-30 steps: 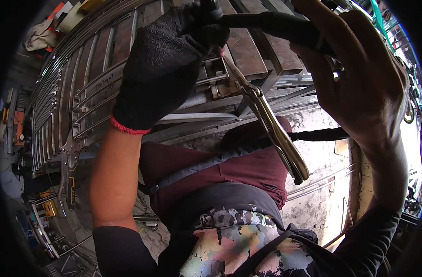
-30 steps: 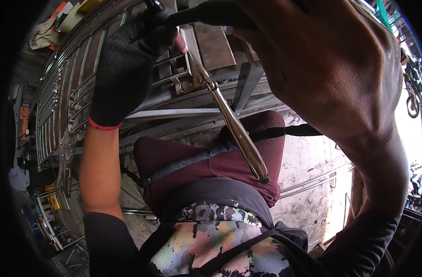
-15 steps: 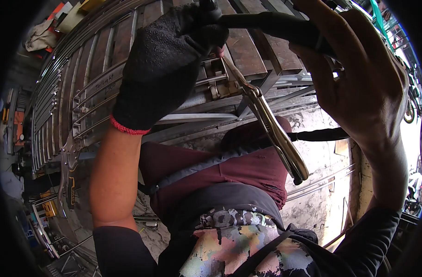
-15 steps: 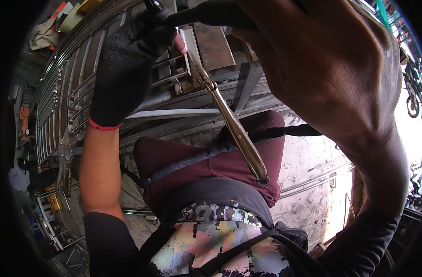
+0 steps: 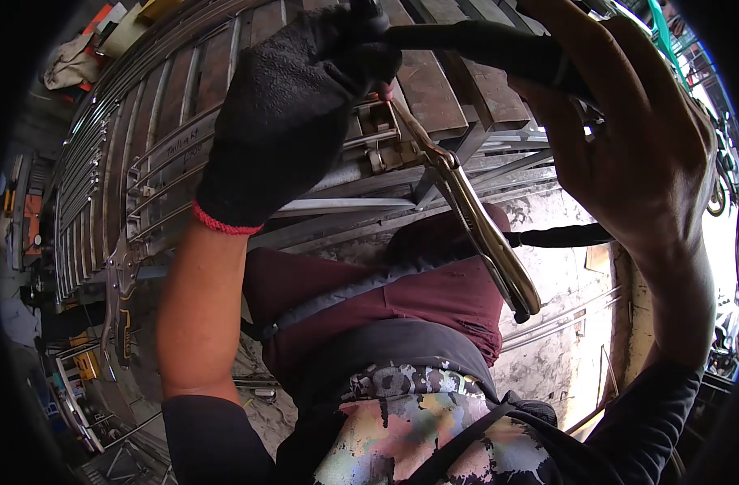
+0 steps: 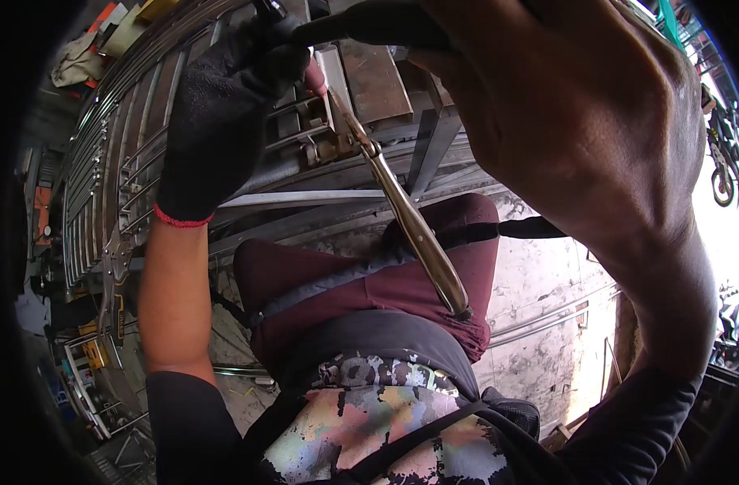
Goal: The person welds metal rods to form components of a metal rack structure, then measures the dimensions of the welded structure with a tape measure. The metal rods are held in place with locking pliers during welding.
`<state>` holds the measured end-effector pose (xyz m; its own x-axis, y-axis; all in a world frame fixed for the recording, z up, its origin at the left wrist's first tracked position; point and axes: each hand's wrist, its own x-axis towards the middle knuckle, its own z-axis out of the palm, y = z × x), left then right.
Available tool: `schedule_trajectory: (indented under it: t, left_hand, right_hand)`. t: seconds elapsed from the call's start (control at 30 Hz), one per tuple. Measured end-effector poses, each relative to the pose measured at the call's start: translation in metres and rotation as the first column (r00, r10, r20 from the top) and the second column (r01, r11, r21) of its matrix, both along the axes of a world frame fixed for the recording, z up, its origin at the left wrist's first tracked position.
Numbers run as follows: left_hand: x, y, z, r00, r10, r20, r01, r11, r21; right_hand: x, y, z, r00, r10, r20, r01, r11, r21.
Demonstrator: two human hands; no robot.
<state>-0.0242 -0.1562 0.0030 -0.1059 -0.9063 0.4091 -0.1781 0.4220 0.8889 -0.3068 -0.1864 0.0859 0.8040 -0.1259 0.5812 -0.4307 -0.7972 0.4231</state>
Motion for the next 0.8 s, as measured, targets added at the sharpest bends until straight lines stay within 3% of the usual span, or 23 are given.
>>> schedule_trajectory:
  t: [0.07,0.17,0.27,0.4,0.5,0.53,0.63,0.73,0.8]
  left_hand:
    - [0.0,0.002,0.006,0.971,0.101,0.218,-0.095,0.995,-0.037]
    - [0.005,-0.001,0.001,0.991,0.047,0.124,-0.046,0.999,-0.006]
    - [0.008,-0.004,-0.004,0.995,-0.057,-0.077,0.061,0.997,0.052]
    - [-0.008,0.011,0.007,0.982,0.159,0.107,-0.156,0.987,-0.031]
    - [0.008,-0.001,0.002,0.987,-0.036,0.155,0.043,0.998,-0.042]
    - [0.005,0.0,0.006,0.973,-0.003,0.23,0.018,0.998,-0.066]
    - [-0.002,0.005,0.009,0.97,0.081,0.228,-0.062,0.994,-0.089]
    - [-0.005,0.007,0.015,0.917,0.163,0.363,-0.073,0.966,-0.249]
    - [-0.009,0.008,0.008,0.97,0.158,0.184,-0.104,0.956,-0.275]
  right_hand:
    - [0.0,0.0,0.001,1.0,0.0,0.001,0.0,1.0,0.002]
    - [0.0,0.0,0.001,1.0,0.002,-0.003,-0.002,1.0,0.001]
    - [-0.002,0.001,0.001,1.0,0.001,-0.003,-0.001,1.0,0.003]
    - [-0.002,0.003,0.001,1.0,-0.003,-0.006,0.004,1.0,0.006]
    - [-0.002,0.003,0.002,1.0,-0.002,-0.003,0.002,1.0,0.005]
    - [-0.002,0.003,0.002,1.0,-0.001,-0.004,0.001,1.0,0.006]
    - [-0.003,0.003,0.003,1.0,-0.004,-0.002,0.004,1.0,0.005]
    - [-0.005,0.003,0.005,1.0,-0.006,-0.001,0.006,1.0,0.004]
    - [-0.007,0.003,0.007,1.0,-0.01,-0.005,0.01,1.0,0.002]
